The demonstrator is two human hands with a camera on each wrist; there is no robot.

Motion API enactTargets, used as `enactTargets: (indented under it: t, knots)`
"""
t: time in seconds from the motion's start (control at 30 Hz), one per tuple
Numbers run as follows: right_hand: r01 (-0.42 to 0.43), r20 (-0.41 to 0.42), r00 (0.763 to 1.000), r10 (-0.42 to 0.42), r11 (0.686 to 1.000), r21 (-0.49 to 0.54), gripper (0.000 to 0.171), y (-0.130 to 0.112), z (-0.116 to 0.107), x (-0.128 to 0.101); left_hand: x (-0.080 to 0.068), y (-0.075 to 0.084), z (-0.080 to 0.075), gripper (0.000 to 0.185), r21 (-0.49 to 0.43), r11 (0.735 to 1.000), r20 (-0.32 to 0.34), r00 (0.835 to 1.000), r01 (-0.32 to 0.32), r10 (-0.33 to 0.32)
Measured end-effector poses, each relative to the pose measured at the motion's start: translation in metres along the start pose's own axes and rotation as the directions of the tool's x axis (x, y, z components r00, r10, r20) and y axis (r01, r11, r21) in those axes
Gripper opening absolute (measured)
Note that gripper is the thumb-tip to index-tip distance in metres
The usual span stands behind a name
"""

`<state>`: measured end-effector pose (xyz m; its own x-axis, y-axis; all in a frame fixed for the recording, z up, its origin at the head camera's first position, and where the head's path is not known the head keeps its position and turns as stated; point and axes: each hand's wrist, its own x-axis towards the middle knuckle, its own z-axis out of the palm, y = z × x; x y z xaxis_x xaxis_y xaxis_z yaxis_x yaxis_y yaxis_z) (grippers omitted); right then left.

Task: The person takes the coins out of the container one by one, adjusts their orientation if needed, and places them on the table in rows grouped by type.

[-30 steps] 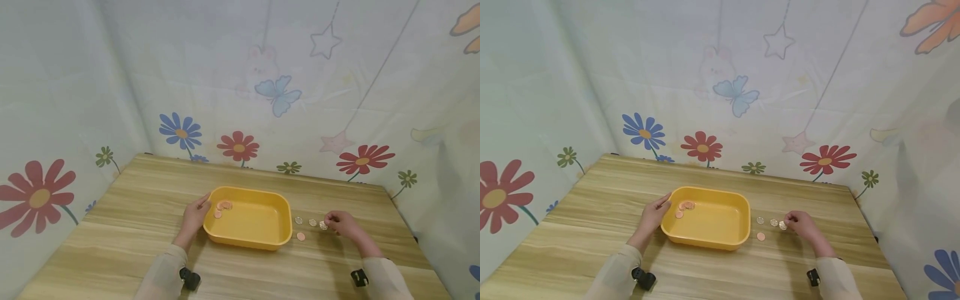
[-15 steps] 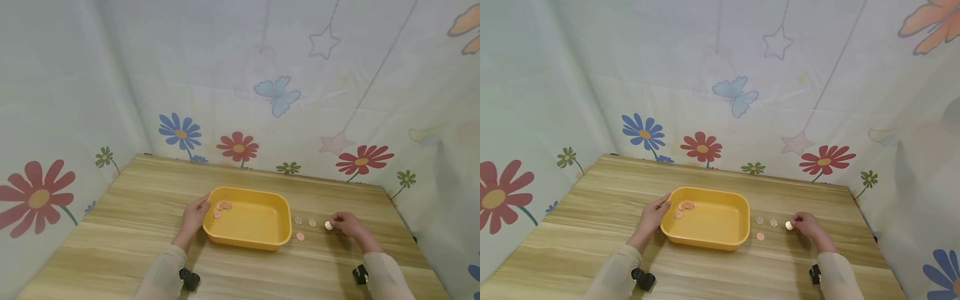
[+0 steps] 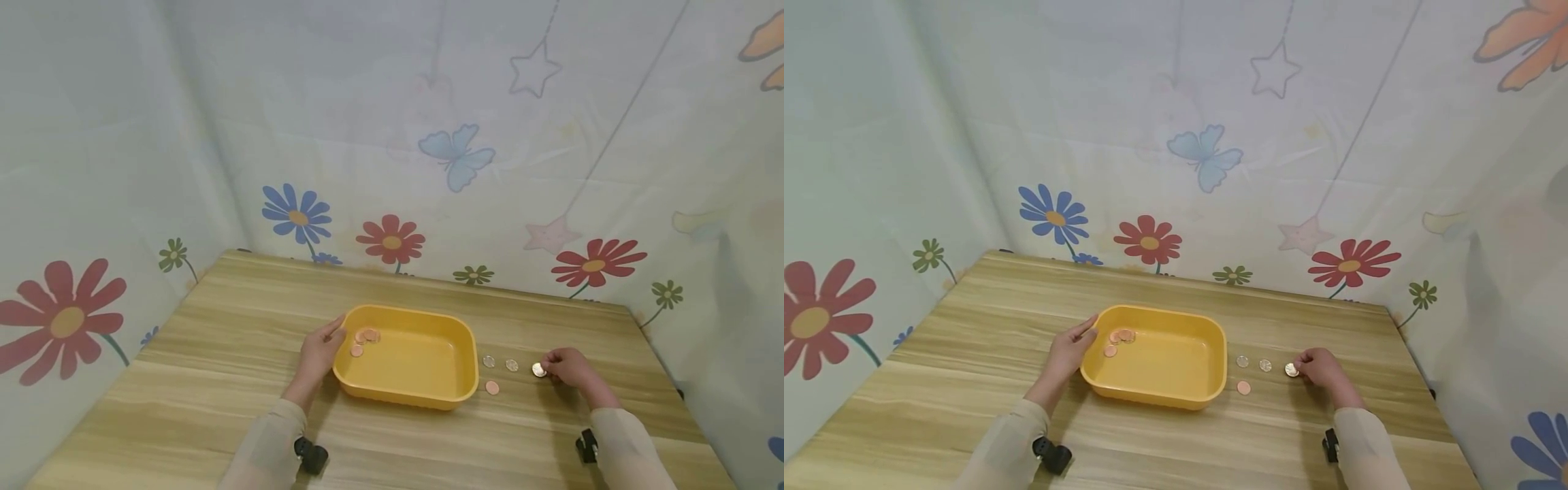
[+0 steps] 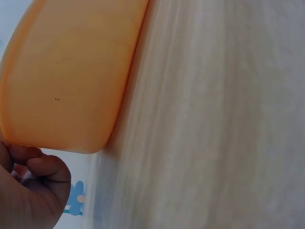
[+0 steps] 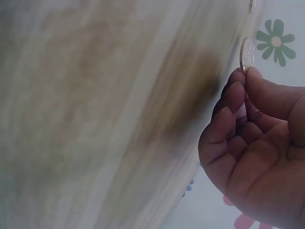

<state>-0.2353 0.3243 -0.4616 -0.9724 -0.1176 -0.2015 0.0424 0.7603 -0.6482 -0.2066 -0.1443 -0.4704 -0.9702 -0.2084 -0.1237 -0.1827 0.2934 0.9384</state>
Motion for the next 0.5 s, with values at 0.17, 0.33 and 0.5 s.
enactTargets:
  t: [0.17, 0.33, 0.5]
  knots:
    - [0.003, -0.005, 1.0, -0.003, 1.0, -0.021, 0.019, 0.0057, 0.0008, 0.0016, -0.0006, -0.0001, 0.0011, 0.045, 0.0, 1.0, -0.002, 1.0, 0.003, -0.003]
    - [-0.005, -0.004, 1.0, 0.004, 1.0, -0.03, 0.02, 0.0075, 0.0, 0.0034, -0.0011, 0.0007, 0.0014, 0.044, 0.005, 1.0, -0.006, 1.0, 0.004, -0.004]
    - [-0.003, -0.016, 1.0, 0.002, 0.999, -0.044, 0.02, 0.0081, -0.0006, 0.0052, -0.0014, 0.0009, 0.0018, 0.044, 0.012, 1.0, -0.012, 1.0, 0.004, -0.004]
